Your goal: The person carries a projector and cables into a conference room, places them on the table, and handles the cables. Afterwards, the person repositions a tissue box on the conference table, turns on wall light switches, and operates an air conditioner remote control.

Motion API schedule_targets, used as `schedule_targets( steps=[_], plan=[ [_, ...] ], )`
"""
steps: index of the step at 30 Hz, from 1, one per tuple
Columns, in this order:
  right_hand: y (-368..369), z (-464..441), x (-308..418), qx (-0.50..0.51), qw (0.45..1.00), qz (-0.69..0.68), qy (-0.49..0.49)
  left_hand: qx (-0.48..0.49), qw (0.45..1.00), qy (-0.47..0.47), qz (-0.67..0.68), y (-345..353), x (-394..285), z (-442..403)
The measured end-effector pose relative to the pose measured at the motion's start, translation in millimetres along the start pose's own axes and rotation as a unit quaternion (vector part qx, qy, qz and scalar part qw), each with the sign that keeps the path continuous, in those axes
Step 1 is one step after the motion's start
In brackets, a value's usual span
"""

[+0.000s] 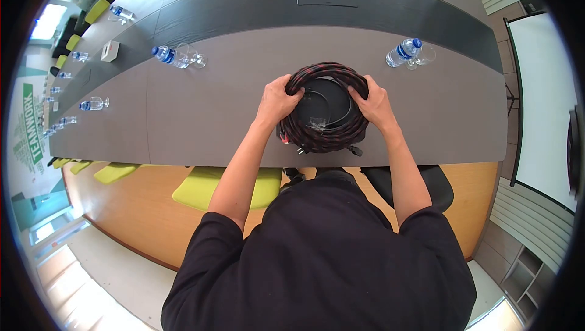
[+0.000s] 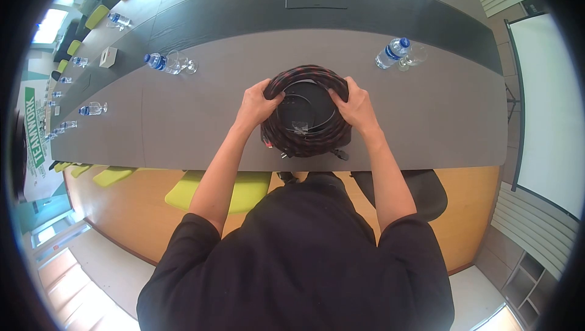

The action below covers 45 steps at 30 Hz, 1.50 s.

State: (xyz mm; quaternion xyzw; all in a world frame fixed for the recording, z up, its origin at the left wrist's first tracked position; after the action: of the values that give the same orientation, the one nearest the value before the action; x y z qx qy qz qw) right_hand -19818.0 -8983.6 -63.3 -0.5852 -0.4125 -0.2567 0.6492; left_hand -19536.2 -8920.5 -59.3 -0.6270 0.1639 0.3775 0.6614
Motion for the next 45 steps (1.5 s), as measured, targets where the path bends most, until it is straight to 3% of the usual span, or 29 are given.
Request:
schedule_targets(
  steps=[2,6,9,15,18,23,29,32,38,45],
  plan=[
    [1.4,-3.2,-3.3,-0.005,1.0,0.007,-0.004,-0.028,0.998,0.044,-0.025,0.8,-2.0,-1.3],
    [8.5,-7.7,-8.2,-0.026,1.0,-0.001,-0.007,-0.044,0.998,0.033,0.007,9.8,4.5,-5.8],
    [9.1,-9.7,-13.2,0.061,0.989,-0.042,0.126,-0.055,0.998,0.014,0.037,12.8,9.6,-5.5],
    [16.1,-11.3,-17.6,0.146,0.954,-0.144,0.219,0.001,0.998,-0.027,0.05,14.2,11.1,-5.1],
    [14.8,-16.2,-21.7,0.153,0.96,-0.118,0.201,-0.008,0.999,-0.002,0.054,12.2,11.3,-2.7],
    [11.8,-11.9,4.3,0.17,0.934,-0.247,0.196,-0.055,0.997,0.044,0.033,-4.8,-0.7,5.9],
    [3.3,-9.9,42.7,0.2,0.903,-0.312,0.22,-0.066,0.998,0.019,0.0,-23.9,-5.2,9.1],
    [0.9,-8.6,61.9,0.206,0.895,-0.328,0.222,-0.023,0.999,0.003,0.027,-35.0,-4.6,7.6],
    [-6.7,-6.4,115.1,0.232,0.889,-0.343,0.195,0.081,0.951,-0.096,0.282,-52.4,5.7,17.2],
    [-2.8,-1.0,159.9,0.257,0.879,-0.352,0.192,0.084,0.934,-0.071,0.341,-106.1,-18.2,40.1]
  ],
)
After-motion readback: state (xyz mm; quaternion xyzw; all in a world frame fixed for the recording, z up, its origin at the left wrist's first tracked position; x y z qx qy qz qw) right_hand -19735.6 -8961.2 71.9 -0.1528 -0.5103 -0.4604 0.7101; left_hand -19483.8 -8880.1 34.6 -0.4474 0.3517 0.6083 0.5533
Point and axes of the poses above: each hand's wrist, its own z-axis away from the middle knuckle, its own y-axis out of the palm, x = y × z, the point moved 6 cm from there along -z, towards the middle knuckle, and after that the axes turned 4 degrees about -x, right-handed, at the moved point
